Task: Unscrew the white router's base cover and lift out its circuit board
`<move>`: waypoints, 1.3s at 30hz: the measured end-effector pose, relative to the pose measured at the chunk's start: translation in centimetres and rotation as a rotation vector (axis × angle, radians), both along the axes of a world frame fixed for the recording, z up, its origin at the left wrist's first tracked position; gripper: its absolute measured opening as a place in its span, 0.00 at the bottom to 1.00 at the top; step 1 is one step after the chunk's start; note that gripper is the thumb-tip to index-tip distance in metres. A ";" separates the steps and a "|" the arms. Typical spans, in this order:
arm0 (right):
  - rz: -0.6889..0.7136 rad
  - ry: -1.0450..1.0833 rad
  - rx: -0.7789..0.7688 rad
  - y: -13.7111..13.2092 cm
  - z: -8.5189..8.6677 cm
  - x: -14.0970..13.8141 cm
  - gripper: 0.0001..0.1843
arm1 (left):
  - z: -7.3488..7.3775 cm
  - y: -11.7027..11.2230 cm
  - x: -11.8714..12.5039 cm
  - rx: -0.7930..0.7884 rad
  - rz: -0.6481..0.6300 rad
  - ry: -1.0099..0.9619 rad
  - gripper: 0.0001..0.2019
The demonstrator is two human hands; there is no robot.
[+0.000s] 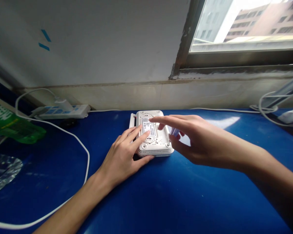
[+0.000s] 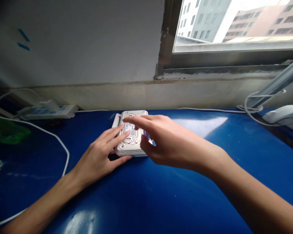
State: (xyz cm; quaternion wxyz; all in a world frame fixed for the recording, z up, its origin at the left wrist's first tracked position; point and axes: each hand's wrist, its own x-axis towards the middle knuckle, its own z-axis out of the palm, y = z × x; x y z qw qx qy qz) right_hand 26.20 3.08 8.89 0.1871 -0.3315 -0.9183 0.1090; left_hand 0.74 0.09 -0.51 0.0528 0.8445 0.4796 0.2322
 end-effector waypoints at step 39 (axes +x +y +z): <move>0.049 0.024 0.014 0.1 -0.3 0.2 0.40 | -0.2 0.0 -0.1 0.022 -0.007 -0.021 0.33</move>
